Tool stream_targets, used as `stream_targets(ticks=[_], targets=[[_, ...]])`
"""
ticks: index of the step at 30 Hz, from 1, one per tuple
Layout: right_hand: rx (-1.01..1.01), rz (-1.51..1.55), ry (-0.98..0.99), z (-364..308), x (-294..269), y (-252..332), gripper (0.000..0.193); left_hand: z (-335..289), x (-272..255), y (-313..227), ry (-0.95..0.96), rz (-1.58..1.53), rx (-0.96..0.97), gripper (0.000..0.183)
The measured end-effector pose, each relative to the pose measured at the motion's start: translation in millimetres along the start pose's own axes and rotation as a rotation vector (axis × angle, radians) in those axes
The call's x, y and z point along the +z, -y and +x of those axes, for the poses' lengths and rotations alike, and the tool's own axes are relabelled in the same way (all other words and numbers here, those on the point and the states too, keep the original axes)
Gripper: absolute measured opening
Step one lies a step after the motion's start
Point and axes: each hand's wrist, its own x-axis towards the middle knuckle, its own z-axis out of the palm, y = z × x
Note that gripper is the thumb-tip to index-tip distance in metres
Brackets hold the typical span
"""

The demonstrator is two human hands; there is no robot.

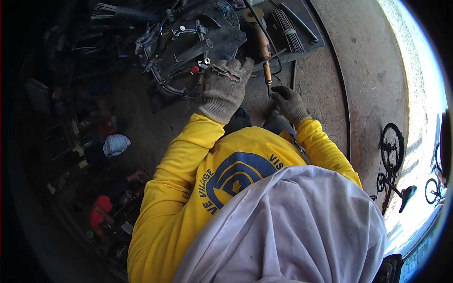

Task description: The person holds a metal rod against a metal component and then uses a handheld angle grinder to grind the joint where the rod meets the component.

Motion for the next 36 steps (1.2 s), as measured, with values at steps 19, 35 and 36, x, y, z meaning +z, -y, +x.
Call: stream_targets(ticks=[19, 35, 36], targets=[[0.113, -0.087, -0.107, 86, -53, -57, 0.052, 27, 35, 33, -0.120, 0.159, -0.211, 0.030], [0.388, 0.152, 0.120, 226, 58, -98, 0.090, 24, 24, 23, -0.129, 0.112, -0.229, 0.044], [0.402, 0.124, 0.069, 228, 62, -100, 0.090, 23, 23, 22, -0.140, 0.097, -0.218, 0.044]])
